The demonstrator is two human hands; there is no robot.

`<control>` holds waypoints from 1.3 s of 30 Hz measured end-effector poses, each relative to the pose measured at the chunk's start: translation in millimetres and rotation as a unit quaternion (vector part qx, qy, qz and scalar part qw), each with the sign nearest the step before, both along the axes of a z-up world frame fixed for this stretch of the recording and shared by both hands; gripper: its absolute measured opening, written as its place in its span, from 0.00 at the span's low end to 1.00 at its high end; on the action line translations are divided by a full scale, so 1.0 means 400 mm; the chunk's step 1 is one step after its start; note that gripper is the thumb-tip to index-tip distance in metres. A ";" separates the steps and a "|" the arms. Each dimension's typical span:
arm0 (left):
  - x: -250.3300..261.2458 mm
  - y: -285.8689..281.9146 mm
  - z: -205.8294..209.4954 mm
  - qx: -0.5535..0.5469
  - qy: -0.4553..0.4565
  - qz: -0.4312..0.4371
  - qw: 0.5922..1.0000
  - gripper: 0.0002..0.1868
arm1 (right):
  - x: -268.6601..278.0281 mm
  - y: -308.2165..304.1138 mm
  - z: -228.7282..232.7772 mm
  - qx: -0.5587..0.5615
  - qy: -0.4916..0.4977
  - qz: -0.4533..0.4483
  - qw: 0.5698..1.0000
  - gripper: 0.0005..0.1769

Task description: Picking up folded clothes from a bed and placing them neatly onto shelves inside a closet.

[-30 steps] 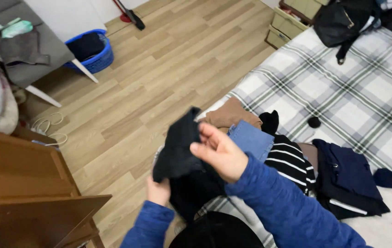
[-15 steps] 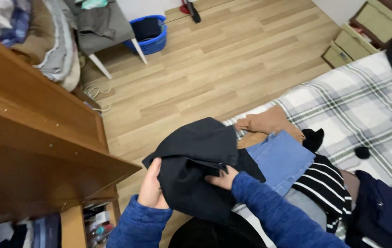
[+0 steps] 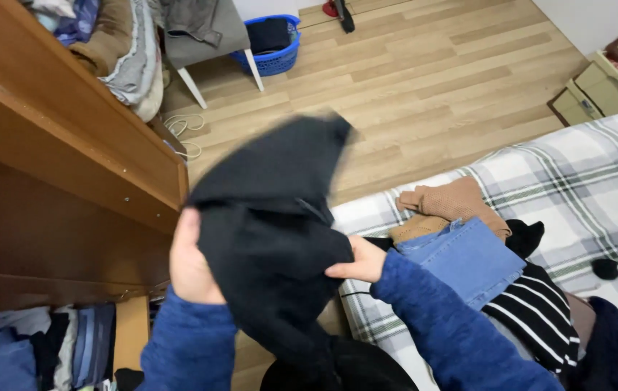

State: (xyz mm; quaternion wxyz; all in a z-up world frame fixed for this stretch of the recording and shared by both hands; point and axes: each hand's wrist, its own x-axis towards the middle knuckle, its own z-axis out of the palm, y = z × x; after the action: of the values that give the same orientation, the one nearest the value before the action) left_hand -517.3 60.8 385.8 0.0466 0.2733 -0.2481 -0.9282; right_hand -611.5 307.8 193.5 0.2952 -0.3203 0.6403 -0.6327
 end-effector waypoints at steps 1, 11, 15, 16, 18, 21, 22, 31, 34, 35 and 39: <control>-0.008 -0.044 -0.020 -0.014 0.029 0.008 0.999 0.27 | 0.014 0.005 0.011 -0.021 -0.042 -0.007 0.999 0.15; 0.075 -0.039 -0.247 -0.288 -0.174 -0.161 0.928 0.45 | 0.077 -0.036 0.079 -0.077 -0.162 -0.115 0.977 0.12; 0.066 -0.103 -0.398 -0.431 -0.076 -0.211 0.874 0.22 | 0.059 -0.034 0.105 -0.026 -0.115 -0.165 0.979 0.13; 0.065 -0.095 -0.396 -0.488 -0.042 -0.161 0.857 0.18 | 0.050 -0.030 0.104 -0.001 -0.064 -0.202 0.977 0.12; 0.054 -0.095 -0.428 -0.539 -0.007 -0.111 0.835 0.14 | 0.033 -0.013 0.098 0.025 -0.012 -0.240 0.970 0.10; 0.028 -0.105 -0.461 -0.605 0.009 -0.042 0.795 0.10 | 0.023 -0.002 0.114 0.071 0.021 -0.319 0.945 0.10; 0.018 -0.089 -0.430 -0.587 0.021 -0.038 0.808 0.11 | 0.028 -0.005 0.135 0.081 0.019 -0.320 0.944 0.10; 0.007 -0.058 -0.560 -0.492 0.071 0.024 0.867 0.11 | 0.065 -0.007 0.147 0.012 -0.016 -0.342 0.940 0.09; 0.003 -0.050 -0.576 -0.493 0.040 0.004 0.869 0.08 | 0.062 0.005 0.127 -0.009 -0.019 -0.336 0.942 0.11; 0.003 -0.043 -0.560 -0.490 0.020 -0.001 0.871 0.10 | 0.060 0.010 0.122 -0.017 -0.016 -0.328 0.944 0.12; -0.026 -0.059 -0.657 -0.484 -0.037 -0.088 0.870 0.13 | 0.064 0.001 0.135 -0.023 -0.003 -0.319 0.948 0.12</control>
State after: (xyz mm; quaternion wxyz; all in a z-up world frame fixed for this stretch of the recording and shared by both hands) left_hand -527.6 37.4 123.1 0.0816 0.2281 -0.6908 -0.6812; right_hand -585.9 308.0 247.7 0.0727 -0.1045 0.6934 -0.7092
